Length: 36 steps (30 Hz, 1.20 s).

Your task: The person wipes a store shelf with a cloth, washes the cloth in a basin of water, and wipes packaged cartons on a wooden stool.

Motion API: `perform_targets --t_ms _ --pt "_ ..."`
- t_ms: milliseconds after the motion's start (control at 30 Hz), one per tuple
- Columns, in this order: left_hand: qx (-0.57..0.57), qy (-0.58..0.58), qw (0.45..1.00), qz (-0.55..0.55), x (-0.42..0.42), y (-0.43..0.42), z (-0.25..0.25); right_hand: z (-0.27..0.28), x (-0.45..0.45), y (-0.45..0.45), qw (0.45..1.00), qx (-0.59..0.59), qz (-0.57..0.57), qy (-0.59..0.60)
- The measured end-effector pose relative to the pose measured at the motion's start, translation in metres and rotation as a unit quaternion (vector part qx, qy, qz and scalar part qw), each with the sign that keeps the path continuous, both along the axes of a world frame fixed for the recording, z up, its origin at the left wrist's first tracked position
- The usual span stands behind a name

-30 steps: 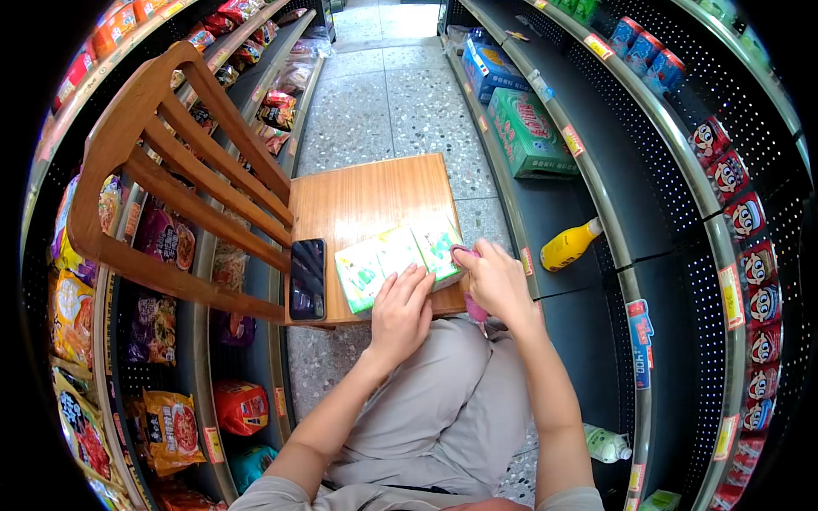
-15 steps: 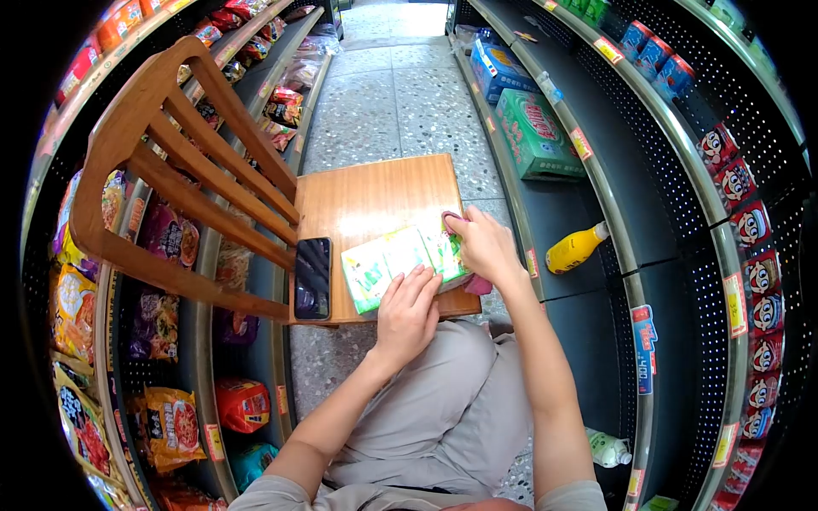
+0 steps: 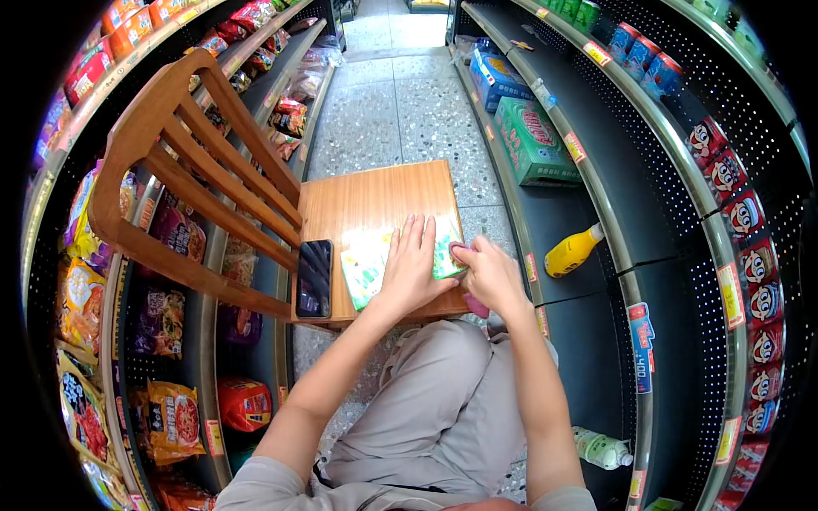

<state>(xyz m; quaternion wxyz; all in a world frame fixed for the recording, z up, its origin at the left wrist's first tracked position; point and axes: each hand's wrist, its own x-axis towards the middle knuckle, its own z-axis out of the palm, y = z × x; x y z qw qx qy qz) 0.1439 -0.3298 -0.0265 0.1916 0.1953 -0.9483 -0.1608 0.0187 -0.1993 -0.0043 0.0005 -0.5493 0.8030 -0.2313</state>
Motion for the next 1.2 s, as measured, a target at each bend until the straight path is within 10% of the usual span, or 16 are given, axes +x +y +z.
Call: perform_targets --t_ms 833,1200 --pt "0.096 0.19 0.976 -0.045 0.013 -0.008 0.055 0.027 0.03 0.036 0.964 -0.22 0.063 -0.134" --pt "0.197 0.306 0.93 -0.046 0.054 -0.016 0.039 0.072 0.066 0.023 0.977 -0.178 0.119 0.023"
